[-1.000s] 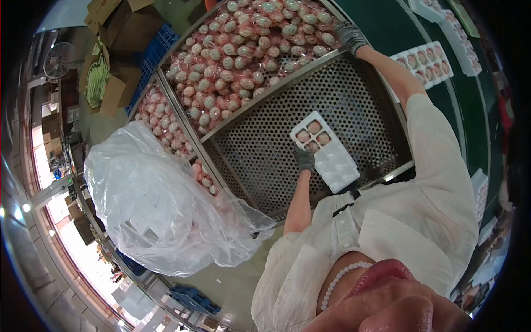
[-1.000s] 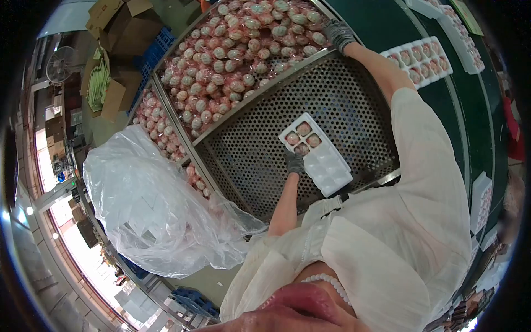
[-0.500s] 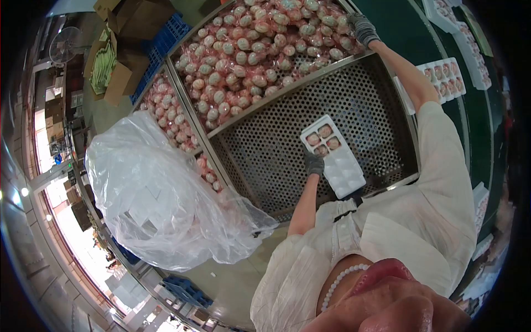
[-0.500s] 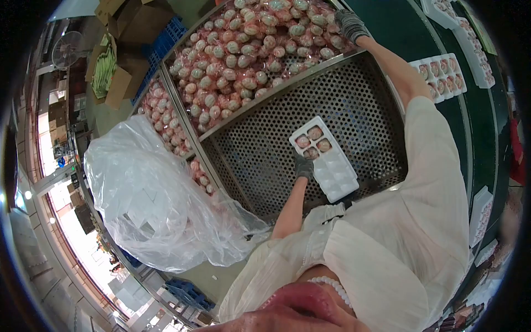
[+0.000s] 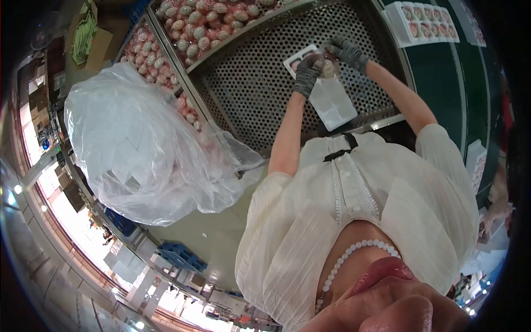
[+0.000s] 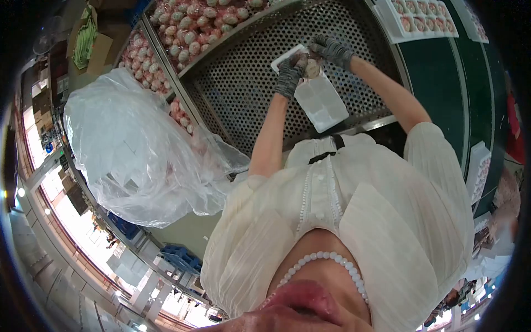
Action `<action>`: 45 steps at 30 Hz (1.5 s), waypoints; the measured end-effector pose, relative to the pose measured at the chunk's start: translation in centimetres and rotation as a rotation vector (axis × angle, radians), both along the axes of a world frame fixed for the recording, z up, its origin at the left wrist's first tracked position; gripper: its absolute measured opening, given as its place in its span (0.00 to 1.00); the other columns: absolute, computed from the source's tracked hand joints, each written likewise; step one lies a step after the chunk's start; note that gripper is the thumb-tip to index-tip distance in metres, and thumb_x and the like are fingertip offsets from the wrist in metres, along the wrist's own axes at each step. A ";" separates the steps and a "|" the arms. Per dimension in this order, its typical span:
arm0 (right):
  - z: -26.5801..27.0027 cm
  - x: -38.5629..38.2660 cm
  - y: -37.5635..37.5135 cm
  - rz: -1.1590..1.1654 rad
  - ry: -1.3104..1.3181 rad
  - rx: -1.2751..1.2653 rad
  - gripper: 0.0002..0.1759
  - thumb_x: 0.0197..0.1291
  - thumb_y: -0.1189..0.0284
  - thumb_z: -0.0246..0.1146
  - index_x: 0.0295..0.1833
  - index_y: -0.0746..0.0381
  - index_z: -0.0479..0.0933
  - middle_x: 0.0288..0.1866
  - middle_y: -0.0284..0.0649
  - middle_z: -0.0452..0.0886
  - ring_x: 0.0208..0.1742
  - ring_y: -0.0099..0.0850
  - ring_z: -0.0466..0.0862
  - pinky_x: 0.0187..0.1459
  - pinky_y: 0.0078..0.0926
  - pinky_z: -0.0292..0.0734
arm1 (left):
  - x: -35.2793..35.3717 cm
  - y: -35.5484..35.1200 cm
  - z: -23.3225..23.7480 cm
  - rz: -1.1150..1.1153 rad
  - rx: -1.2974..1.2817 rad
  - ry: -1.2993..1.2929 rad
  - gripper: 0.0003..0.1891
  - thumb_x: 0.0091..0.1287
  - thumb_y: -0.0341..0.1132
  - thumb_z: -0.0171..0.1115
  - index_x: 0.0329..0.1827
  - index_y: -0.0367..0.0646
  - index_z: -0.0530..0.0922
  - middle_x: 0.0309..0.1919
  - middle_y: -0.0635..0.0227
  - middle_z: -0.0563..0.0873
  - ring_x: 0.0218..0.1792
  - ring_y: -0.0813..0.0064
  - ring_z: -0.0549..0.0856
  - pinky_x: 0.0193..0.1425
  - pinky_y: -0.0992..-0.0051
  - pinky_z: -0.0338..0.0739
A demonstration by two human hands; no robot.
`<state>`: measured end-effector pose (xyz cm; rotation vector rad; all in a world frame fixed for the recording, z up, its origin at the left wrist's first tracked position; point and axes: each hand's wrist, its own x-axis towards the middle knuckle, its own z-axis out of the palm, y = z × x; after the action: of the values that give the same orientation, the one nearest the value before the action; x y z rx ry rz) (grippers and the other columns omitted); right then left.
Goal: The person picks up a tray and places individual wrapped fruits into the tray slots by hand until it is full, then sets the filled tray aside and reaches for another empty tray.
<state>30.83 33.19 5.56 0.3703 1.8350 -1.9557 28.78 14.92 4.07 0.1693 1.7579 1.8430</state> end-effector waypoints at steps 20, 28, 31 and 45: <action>0.2 11.7 -7.5 0.159 0.460 0.901 0.23 0.39 0.73 0.60 0.46 0.61 0.67 0.41 0.46 0.70 0.42 0.42 0.71 0.43 0.32 0.67 | 8.8 0.1 -4.3 0.170 -0.734 0.305 0.14 0.58 0.40 0.44 0.29 0.35 0.71 0.28 0.52 0.73 0.35 0.56 0.71 0.40 0.63 0.63; -1.0 11.2 -5.4 0.186 0.375 1.014 0.20 0.42 0.67 0.57 0.44 0.61 0.67 0.33 0.48 0.73 0.37 0.41 0.73 0.38 0.35 0.67 | 10.7 -0.8 -4.5 -0.132 -0.754 0.647 0.17 0.57 0.34 0.42 0.48 0.37 0.66 0.44 0.48 0.70 0.48 0.53 0.67 0.55 0.63 0.57; -0.6 11.1 -5.3 0.221 0.425 1.117 0.20 0.42 0.67 0.57 0.44 0.61 0.67 0.32 0.48 0.73 0.35 0.42 0.74 0.36 0.35 0.68 | 9.8 -0.7 -6.1 -0.289 -0.872 0.621 0.18 0.56 0.34 0.43 0.50 0.40 0.65 0.46 0.50 0.69 0.50 0.53 0.66 0.55 0.63 0.57; -4.5 7.3 -7.7 0.443 0.069 1.227 0.12 0.45 0.66 0.52 0.33 0.63 0.73 0.27 0.48 0.76 0.29 0.41 0.77 0.29 0.35 0.71 | 10.6 -0.7 -5.5 -0.093 -0.782 0.609 0.16 0.53 0.31 0.43 0.47 0.43 0.68 0.36 0.54 0.75 0.38 0.57 0.74 0.41 0.65 0.68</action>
<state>38.12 25.47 1.04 0.1937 2.6645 -0.3934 39.33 14.25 -1.45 0.5207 2.6933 0.9612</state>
